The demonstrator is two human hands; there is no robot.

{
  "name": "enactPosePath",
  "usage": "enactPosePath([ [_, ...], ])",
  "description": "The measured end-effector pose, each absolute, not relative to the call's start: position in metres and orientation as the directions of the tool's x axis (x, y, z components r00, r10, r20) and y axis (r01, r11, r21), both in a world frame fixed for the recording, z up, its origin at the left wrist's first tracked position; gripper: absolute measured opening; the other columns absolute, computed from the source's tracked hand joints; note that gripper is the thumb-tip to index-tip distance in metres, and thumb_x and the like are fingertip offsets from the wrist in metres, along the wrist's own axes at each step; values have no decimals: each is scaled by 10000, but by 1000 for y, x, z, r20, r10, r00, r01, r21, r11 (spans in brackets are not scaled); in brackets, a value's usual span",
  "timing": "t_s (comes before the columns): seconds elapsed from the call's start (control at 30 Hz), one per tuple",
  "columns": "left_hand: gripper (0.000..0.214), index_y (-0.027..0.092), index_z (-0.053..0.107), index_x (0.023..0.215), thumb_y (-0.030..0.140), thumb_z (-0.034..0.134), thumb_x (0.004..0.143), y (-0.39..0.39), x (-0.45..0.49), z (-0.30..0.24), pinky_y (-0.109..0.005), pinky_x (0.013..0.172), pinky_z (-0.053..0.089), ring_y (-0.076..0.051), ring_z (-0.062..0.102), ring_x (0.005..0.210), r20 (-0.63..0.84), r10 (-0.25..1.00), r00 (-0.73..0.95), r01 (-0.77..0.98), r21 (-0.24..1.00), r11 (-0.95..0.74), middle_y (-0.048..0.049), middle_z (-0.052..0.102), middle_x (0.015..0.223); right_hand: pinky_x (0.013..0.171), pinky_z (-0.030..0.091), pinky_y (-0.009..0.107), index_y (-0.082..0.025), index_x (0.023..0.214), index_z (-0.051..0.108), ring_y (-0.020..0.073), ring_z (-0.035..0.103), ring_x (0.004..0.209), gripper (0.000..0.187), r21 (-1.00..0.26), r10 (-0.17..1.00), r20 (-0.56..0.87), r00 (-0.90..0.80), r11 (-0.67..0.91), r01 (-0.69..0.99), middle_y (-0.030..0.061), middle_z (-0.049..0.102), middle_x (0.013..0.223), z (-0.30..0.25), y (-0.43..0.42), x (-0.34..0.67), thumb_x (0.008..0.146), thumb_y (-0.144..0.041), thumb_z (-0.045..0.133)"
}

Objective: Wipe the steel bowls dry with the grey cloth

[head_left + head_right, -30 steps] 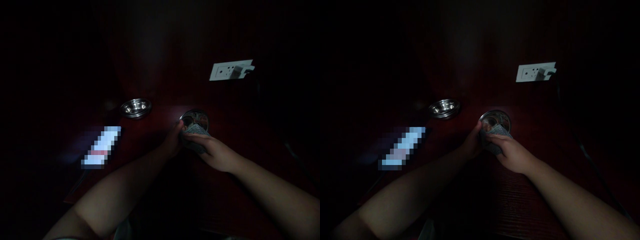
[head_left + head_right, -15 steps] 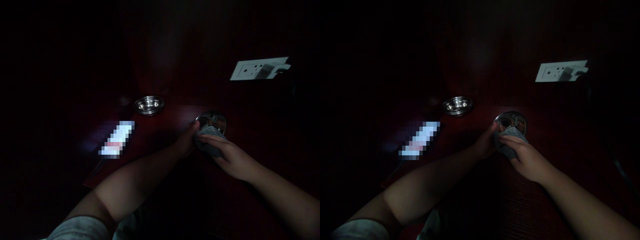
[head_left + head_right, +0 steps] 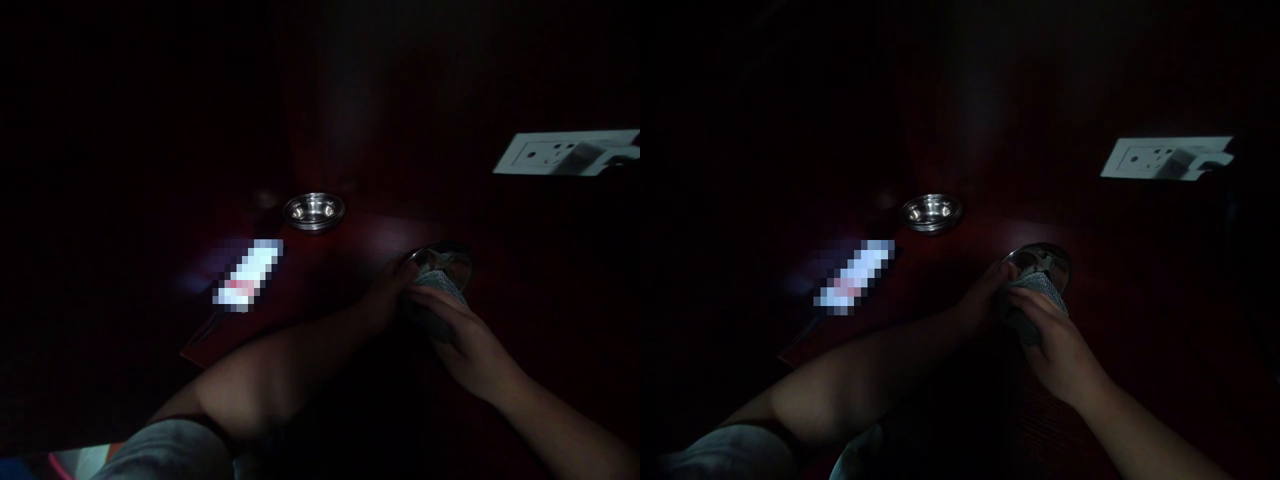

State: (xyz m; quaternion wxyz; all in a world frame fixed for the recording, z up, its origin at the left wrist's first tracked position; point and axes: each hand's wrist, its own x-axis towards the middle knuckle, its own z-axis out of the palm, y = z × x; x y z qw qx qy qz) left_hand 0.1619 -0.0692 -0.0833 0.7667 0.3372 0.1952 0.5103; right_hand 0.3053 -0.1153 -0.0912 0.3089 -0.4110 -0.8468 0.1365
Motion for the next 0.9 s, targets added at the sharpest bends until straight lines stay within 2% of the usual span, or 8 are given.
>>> enactPosePath([
  [0.13,408,179,603,1076,404,661,740,-78,160,-83,-350,940,378,-199,566,997,40,935,352,-647,732,212,-66,620,1064,986,448,446,-249,1266,460,270,493,1208,522,-525,812,398,-426,583,620,80,505,1315,-92,-122,303,760,-125,467],
  [0.27,503,182,562,1150,411,679,718,-84,159,-82,-400,992,348,-253,518,1120,4,938,348,-640,732,235,-101,575,1193,968,451,472,-243,1275,444,303,494,1190,505,-530,812,385,-439,584,615,100,504,1298,-89,-124,303,774,-189,483],
  [0.5,534,181,528,1168,423,672,715,-85,158,-79,-443,1035,299,-277,499,1152,-83,933,351,-622,724,298,-138,541,1236,965,425,522,-261,1312,408,319,476,1194,511,-537,789,407,-460,614,579,104,497,1282,-93,-120,305,813,-164,455],
  [0.63,593,204,523,1177,430,713,663,-88,158,-75,-474,1010,313,-287,509,1124,-164,918,360,-617,697,366,-125,553,1202,973,406,546,-272,1332,399,324,476,1196,499,-577,801,418,-429,599,555,99,504,1289,-92,-120,303,845,-178,456],
  [0.9,598,223,552,1154,439,738,628,-84,158,-83,-435,936,373,-261,557,1035,-179,925,336,-661,654,367,-91,587,1148,1012,348,600,-281,1376,313,336,411,1257,560,-531,798,395,-455,603,596,104,434,1354,-89,-117,301,842,-192,456],
])
